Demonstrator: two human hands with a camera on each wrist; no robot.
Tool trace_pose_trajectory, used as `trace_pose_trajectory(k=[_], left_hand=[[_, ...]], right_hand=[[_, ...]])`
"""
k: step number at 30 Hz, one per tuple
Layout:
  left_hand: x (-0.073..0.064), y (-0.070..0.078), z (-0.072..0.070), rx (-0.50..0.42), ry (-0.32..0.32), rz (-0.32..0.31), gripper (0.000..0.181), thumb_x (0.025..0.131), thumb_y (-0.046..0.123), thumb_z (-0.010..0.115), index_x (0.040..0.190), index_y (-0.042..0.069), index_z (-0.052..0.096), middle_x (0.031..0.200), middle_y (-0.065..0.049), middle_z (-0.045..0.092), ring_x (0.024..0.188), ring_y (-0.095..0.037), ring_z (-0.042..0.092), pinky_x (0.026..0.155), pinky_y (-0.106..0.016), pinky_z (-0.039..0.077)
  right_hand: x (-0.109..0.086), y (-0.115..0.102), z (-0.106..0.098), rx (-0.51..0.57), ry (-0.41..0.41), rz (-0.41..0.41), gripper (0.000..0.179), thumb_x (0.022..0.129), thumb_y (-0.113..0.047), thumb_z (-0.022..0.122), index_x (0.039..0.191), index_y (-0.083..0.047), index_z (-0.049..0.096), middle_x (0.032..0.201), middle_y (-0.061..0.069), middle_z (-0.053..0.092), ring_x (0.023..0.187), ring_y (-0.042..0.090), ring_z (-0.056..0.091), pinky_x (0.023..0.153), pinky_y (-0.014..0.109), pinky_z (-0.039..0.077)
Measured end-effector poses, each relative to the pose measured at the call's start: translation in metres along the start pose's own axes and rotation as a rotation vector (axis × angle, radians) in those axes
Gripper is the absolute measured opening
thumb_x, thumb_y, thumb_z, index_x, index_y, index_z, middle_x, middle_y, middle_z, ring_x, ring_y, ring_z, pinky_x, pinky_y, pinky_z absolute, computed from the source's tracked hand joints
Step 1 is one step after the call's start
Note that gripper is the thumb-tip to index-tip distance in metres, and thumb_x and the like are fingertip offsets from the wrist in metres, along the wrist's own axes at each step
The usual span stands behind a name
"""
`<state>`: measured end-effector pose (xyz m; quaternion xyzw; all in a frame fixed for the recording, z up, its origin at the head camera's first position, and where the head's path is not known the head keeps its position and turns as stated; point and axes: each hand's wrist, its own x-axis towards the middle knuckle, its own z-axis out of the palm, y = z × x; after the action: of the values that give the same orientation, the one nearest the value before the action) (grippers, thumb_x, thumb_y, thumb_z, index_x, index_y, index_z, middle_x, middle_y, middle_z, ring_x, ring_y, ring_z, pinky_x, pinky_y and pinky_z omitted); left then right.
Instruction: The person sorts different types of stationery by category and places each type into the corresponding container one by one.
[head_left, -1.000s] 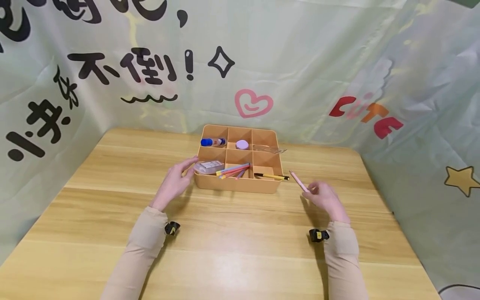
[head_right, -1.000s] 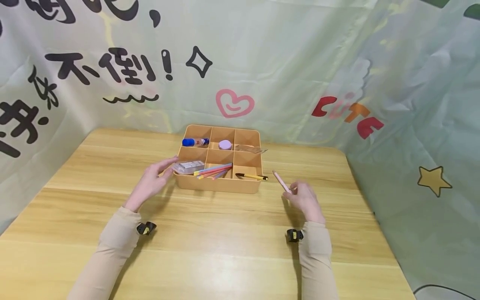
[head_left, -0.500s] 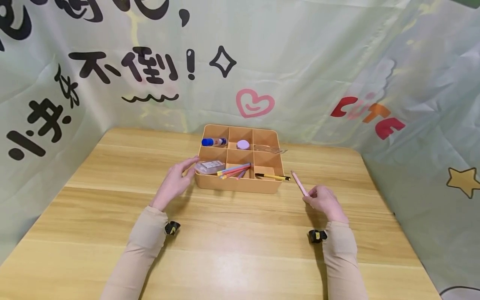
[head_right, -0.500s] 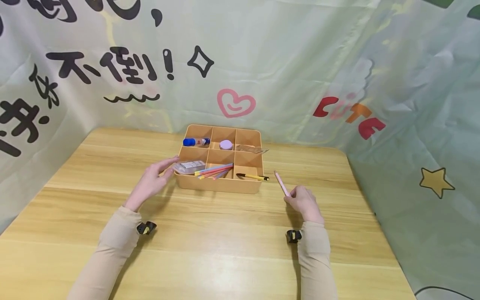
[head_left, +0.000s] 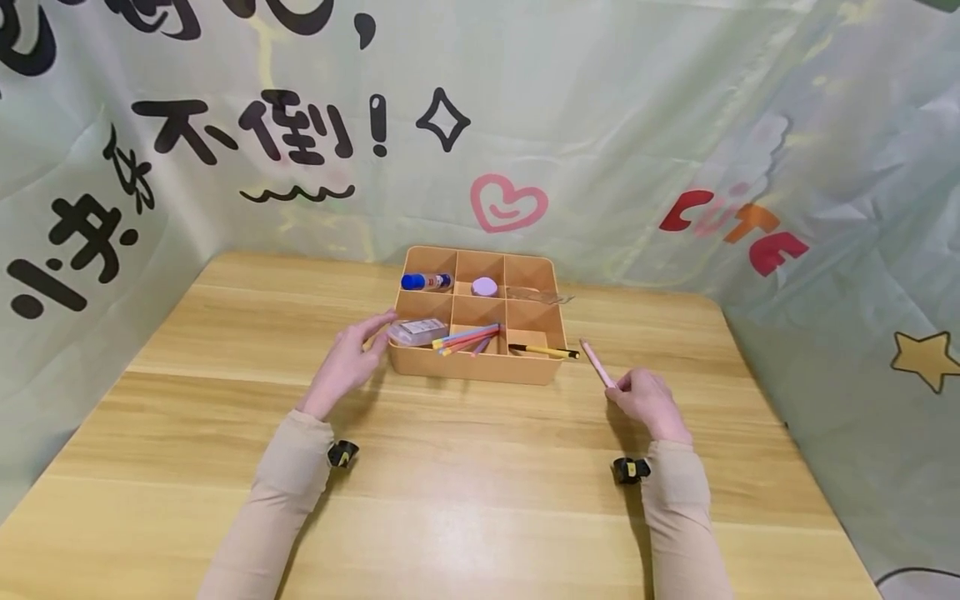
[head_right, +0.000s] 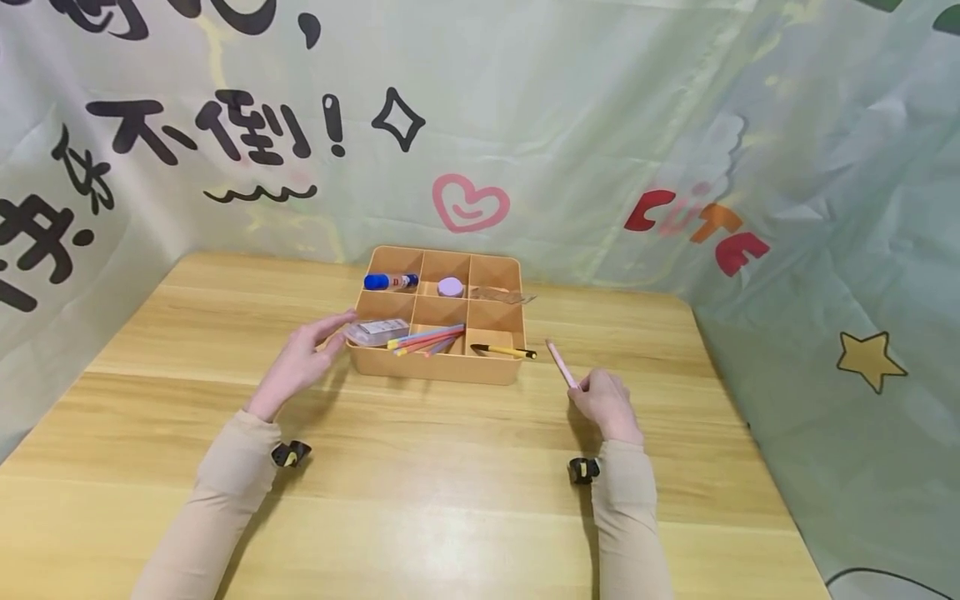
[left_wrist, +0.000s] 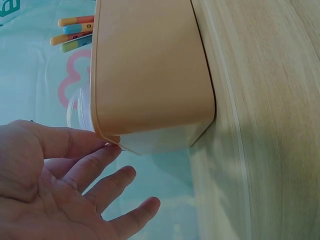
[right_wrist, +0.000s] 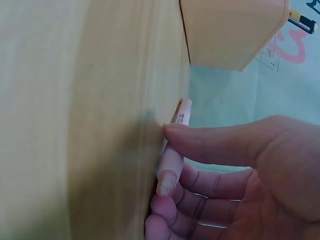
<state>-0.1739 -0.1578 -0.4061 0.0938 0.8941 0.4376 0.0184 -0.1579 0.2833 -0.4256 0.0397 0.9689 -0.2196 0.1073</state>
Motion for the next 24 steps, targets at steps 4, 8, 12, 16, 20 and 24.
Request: trace_pose_trajectory(k=[4,8,12,16,20,24], left_hand=[[-0.0008,-0.0001,-0.0001,0.005,-0.001,0.003,0.044,0.107,0.014,0.043,0.149,0.006,0.046,0.16,-0.016,0.039,0.149,-0.041,0.034,0.122,-0.061,0.027],[-0.0006,0.0007,0.0001,0.008,0.005,0.001,0.043,0.107,0.014,0.043,0.149,0.007,0.047,0.16,-0.015,0.04,0.149,-0.041,0.034,0.122,-0.062,0.026],[0.0,0.0007,0.0005,0.007,0.004,0.005,0.043,0.106,0.013,0.044,0.149,0.006,0.047,0.16,-0.016,0.039,0.149,-0.042,0.033,0.122,-0.062,0.026],[-0.0001,0.0002,0.0005,0.005,0.006,0.009,0.043,0.106,0.012,0.044,0.148,0.005,0.047,0.159,-0.017,0.04,0.149,-0.042,0.034,0.122,-0.062,0.026],[-0.0006,-0.0003,-0.0002,0.009,0.014,0.009,0.044,0.105,0.012,0.045,0.148,0.005,0.048,0.159,-0.017,0.04,0.149,-0.042,0.034,0.122,-0.063,0.026],[-0.0007,-0.0007,-0.0001,0.014,0.016,0.013,0.043,0.106,0.013,0.044,0.148,0.005,0.048,0.159,-0.016,0.04,0.148,-0.043,0.034,0.122,-0.063,0.026]], right_hand=[[-0.0009,0.001,0.0,0.013,-0.003,0.009,0.025,0.093,-0.017,0.065,0.098,0.007,0.069,0.086,0.013,0.065,0.078,0.025,0.054,0.063,0.028,0.041],[-0.0019,0.0022,0.0002,0.033,0.002,0.021,0.025,0.093,-0.018,0.067,0.099,0.006,0.069,0.085,0.012,0.065,0.079,0.024,0.054,0.064,0.027,0.041],[-0.0024,0.0029,0.0007,0.063,0.008,0.027,0.025,0.092,-0.019,0.069,0.098,0.005,0.069,0.083,0.01,0.064,0.078,0.024,0.054,0.063,0.027,0.041],[-0.0031,0.0019,0.0001,0.086,0.007,0.029,0.025,0.091,-0.021,0.071,0.098,0.004,0.069,0.082,0.01,0.064,0.078,0.023,0.054,0.062,0.028,0.041],[-0.0037,0.0007,-0.0004,0.102,0.019,0.035,0.026,0.093,-0.023,0.069,0.097,0.003,0.068,0.082,0.009,0.063,0.077,0.023,0.053,0.061,0.028,0.04],[-0.0028,0.0004,-0.0009,0.121,0.055,0.024,0.027,0.096,-0.024,0.066,0.098,0.002,0.067,0.082,0.009,0.061,0.077,0.023,0.052,0.06,0.028,0.04]])
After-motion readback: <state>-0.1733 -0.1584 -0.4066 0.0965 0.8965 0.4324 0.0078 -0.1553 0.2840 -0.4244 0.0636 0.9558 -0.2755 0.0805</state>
